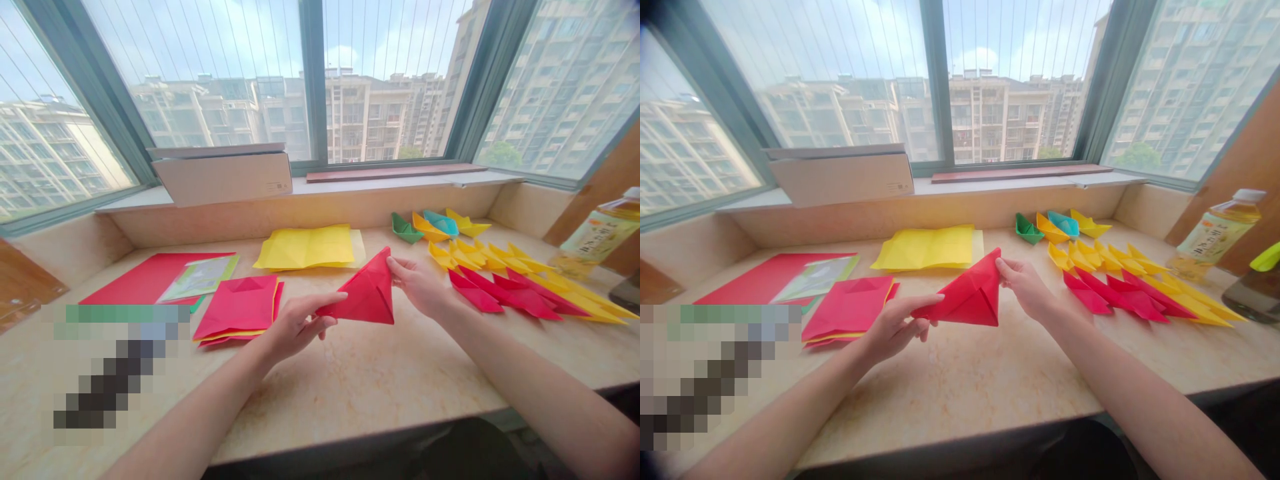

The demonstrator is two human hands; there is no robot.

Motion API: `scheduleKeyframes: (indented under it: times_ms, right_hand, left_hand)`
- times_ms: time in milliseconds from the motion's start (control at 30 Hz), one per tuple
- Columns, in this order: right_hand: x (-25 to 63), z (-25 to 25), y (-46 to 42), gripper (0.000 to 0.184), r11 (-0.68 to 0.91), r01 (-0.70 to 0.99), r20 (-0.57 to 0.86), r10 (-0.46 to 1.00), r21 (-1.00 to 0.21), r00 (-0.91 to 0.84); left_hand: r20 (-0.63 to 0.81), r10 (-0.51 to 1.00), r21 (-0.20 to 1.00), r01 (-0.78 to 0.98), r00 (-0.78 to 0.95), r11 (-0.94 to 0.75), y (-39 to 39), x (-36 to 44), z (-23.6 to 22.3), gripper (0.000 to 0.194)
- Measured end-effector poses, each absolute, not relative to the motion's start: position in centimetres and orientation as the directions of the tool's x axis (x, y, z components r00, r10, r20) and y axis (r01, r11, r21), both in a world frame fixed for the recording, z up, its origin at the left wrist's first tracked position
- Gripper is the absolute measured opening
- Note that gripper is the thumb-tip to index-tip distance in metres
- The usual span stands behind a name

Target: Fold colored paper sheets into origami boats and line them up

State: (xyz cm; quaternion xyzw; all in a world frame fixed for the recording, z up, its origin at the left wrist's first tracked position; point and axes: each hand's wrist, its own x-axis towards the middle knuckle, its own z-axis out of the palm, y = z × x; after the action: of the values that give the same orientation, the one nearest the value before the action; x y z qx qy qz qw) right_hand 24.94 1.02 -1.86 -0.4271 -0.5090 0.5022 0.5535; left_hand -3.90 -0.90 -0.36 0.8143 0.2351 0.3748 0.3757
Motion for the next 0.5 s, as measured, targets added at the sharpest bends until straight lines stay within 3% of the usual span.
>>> scheduleKeyframes:
  times_ms: [500]
  right_hand:
    - [24.0,-1.88,0.27,0.043,0.104,-0.01,0.104,0.989,-0.995,-0.109]
  left_hand:
    - [0.447,0.576,0.75,0.064,0.685,-0.658,-1.7,-3.86,0.05,0.022]
